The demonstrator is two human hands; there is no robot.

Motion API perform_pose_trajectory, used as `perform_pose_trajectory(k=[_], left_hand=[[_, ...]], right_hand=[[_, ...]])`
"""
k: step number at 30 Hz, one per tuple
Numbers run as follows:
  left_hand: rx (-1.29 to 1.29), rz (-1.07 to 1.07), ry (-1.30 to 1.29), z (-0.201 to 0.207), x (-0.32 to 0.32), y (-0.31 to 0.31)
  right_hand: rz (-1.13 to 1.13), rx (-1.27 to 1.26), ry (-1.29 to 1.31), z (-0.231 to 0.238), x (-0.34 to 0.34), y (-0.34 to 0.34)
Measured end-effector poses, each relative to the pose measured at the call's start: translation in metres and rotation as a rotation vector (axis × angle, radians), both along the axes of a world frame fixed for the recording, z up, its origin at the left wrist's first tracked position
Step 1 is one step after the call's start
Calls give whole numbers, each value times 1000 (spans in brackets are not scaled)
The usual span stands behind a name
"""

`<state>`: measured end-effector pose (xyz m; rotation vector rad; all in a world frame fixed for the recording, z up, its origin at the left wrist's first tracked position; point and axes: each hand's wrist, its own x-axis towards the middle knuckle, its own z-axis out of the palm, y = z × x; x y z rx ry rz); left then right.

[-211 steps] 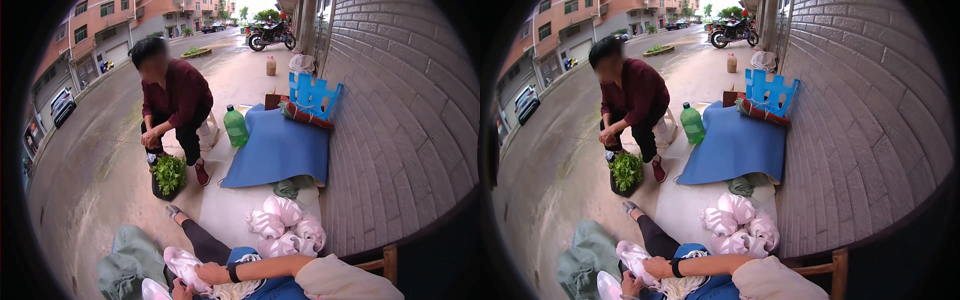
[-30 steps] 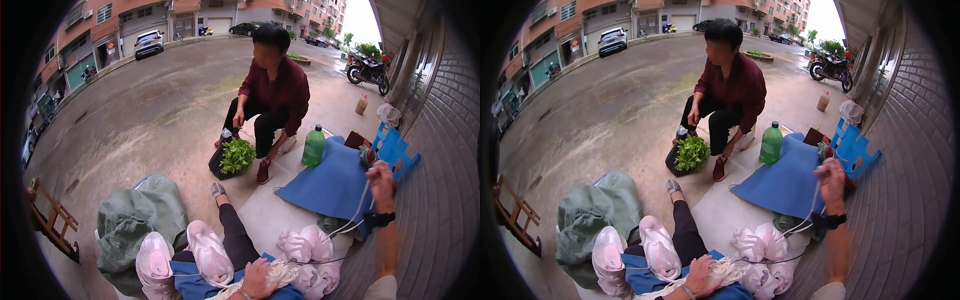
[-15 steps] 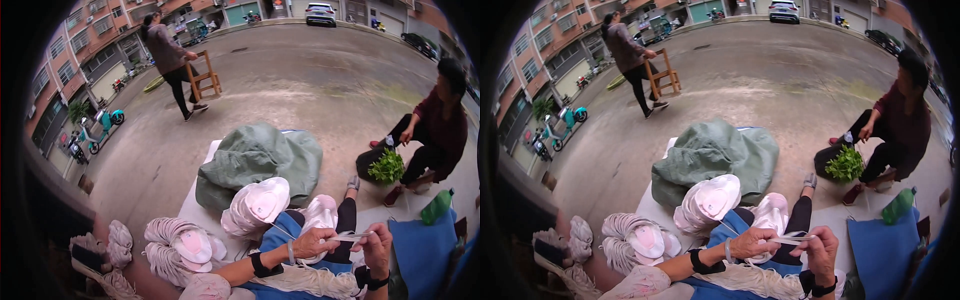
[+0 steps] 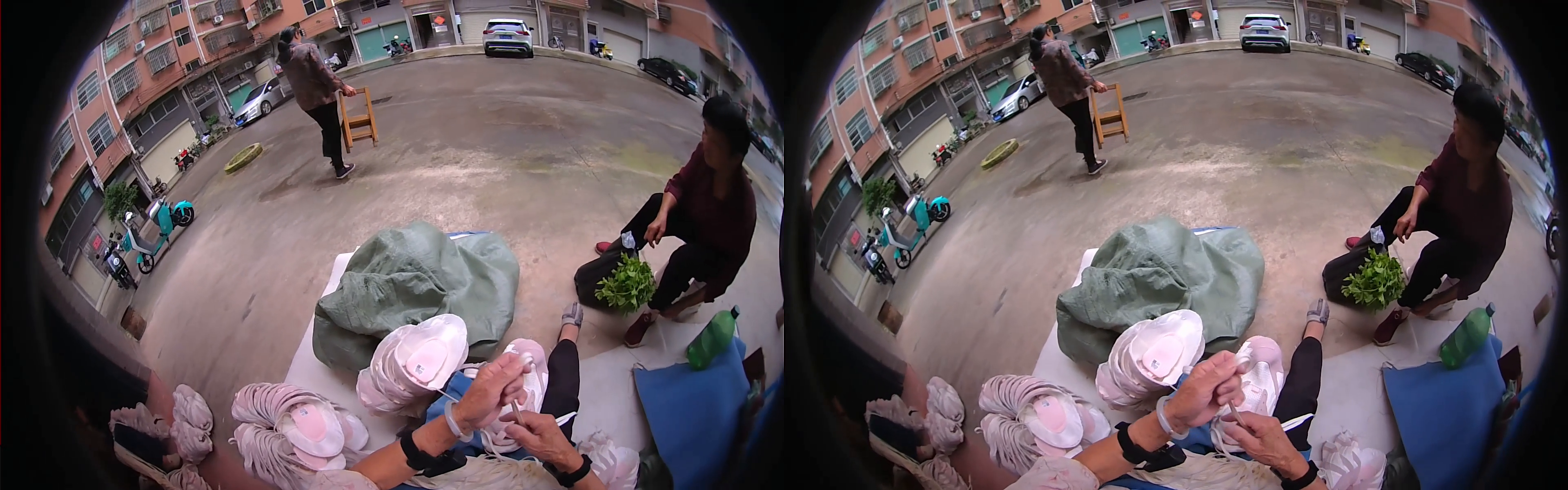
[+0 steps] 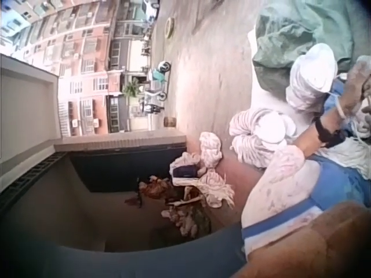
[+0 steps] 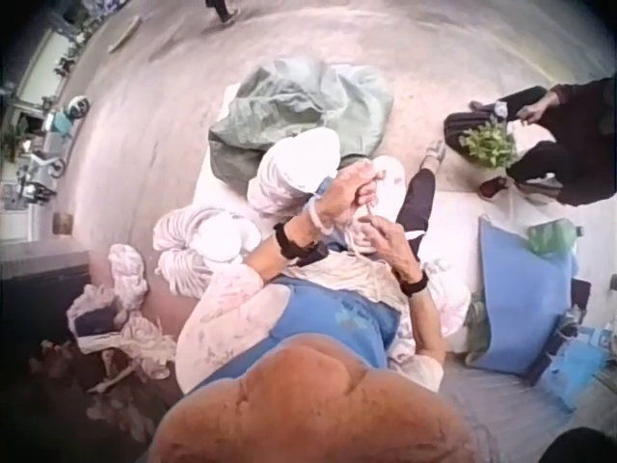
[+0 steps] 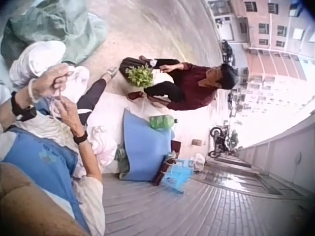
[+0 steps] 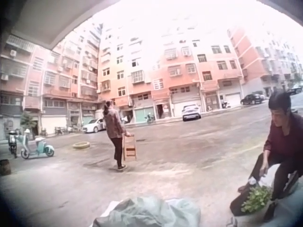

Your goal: Manually lacing a white and pink athletic shoe while sitting outdoors.

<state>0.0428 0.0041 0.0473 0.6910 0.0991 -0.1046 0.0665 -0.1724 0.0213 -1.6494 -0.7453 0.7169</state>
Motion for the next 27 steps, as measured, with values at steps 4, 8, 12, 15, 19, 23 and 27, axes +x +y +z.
perform_pose_trajectory(k=[4, 8, 12, 15, 19, 23, 27], left_hand=[[170, 328, 92, -6, -8, 49], [277, 545, 232, -24, -37, 82], [264, 541, 335, -50, -57, 88], [345, 611, 402, -65, -71, 88], [1030, 409, 612, -100, -88, 119], [1803, 647, 41, -82, -68, 72], [1650, 275, -380, -60, -33, 27]], right_hand=[[-159, -143, 4, 3, 34, -54], [-218, -239, -90, 10, 53, -102], [-242, -274, -137, 1, 55, -114], [-148, -301, -209, -3, 58, -109], [-172, -261, -187, 1, 57, -98], [-91, -219, -193, 4, 55, -50], [-217, -12, -170, 8, 73, -17]])
